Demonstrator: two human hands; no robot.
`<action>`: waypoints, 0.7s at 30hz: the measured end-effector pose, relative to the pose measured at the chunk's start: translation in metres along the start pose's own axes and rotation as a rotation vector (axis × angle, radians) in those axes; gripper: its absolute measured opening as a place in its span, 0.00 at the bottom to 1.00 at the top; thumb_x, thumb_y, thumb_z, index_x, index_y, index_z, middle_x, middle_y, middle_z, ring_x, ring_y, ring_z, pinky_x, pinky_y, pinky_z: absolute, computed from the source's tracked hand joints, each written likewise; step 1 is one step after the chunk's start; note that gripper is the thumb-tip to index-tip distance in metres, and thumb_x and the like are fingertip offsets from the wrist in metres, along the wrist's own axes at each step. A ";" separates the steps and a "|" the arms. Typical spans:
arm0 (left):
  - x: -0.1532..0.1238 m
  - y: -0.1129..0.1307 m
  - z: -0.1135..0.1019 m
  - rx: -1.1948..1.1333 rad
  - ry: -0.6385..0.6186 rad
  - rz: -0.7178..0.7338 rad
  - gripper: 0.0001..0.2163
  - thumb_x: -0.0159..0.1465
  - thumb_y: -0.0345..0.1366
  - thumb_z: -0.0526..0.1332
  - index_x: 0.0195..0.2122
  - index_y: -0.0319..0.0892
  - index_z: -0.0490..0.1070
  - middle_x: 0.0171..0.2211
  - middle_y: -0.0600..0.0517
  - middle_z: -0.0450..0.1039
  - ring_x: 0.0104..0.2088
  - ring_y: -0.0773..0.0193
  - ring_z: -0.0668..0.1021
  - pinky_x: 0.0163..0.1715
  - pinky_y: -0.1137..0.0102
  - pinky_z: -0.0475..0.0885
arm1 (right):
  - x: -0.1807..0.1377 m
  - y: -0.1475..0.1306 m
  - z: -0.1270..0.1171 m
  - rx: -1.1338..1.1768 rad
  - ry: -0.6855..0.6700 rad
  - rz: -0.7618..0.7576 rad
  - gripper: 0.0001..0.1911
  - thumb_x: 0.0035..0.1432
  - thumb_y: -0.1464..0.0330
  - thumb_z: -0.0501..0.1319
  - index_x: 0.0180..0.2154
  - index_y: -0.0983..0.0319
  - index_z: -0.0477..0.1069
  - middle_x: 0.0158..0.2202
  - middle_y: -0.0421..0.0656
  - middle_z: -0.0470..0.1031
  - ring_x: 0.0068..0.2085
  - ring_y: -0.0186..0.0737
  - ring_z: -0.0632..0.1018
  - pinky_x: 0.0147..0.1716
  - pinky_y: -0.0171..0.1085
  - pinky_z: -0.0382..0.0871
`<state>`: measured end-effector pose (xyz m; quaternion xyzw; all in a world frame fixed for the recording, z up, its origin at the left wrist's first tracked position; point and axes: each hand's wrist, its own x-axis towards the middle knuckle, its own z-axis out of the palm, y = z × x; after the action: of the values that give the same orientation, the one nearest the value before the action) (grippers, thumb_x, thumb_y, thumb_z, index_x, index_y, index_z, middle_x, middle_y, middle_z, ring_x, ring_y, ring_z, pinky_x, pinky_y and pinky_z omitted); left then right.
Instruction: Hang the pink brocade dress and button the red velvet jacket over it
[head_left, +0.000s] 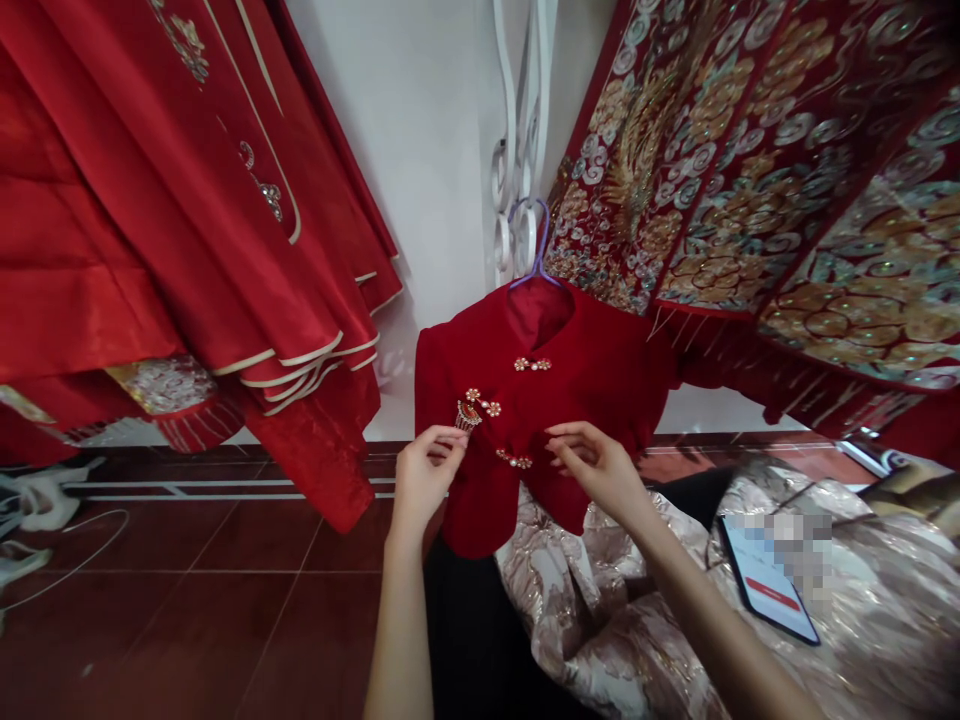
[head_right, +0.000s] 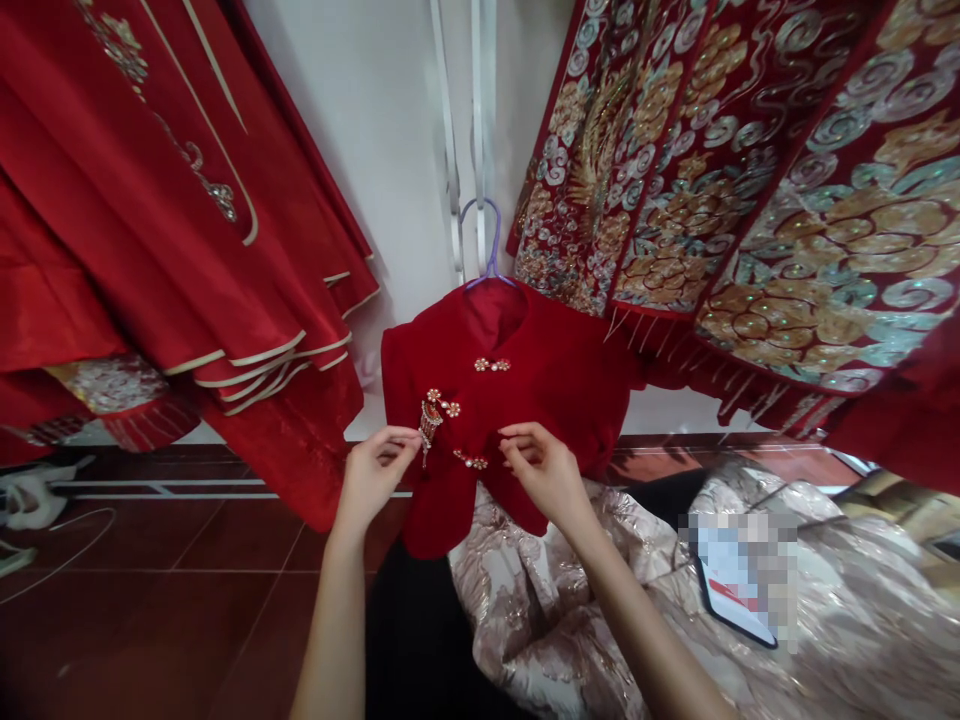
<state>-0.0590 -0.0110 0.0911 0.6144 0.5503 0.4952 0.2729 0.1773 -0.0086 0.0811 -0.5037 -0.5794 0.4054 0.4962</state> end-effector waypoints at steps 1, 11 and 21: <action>-0.002 0.003 0.004 0.005 -0.097 0.034 0.08 0.59 0.39 0.60 0.34 0.41 0.74 0.32 0.51 0.76 0.30 0.67 0.76 0.31 0.74 0.71 | -0.002 0.001 0.003 -0.017 -0.049 0.009 0.16 0.53 0.60 0.60 0.41 0.63 0.69 0.34 0.46 0.76 0.32 0.38 0.78 0.30 0.36 0.75; -0.006 0.001 0.035 0.127 -0.365 0.145 0.06 0.59 0.34 0.61 0.38 0.46 0.72 0.34 0.54 0.74 0.34 0.68 0.76 0.35 0.73 0.70 | -0.001 0.023 0.010 -0.183 -0.202 0.031 0.12 0.53 0.65 0.60 0.40 0.62 0.68 0.35 0.46 0.77 0.38 0.39 0.78 0.41 0.40 0.73; -0.004 -0.003 0.040 0.182 -0.299 0.228 0.03 0.58 0.34 0.63 0.32 0.43 0.70 0.31 0.53 0.71 0.32 0.67 0.75 0.34 0.71 0.70 | -0.004 0.026 0.019 -0.098 -0.240 0.029 0.10 0.51 0.65 0.63 0.35 0.62 0.70 0.35 0.45 0.78 0.38 0.39 0.79 0.42 0.40 0.73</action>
<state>-0.0238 -0.0058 0.0729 0.7614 0.4730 0.3747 0.2370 0.1631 -0.0074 0.0522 -0.4834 -0.6464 0.4412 0.3922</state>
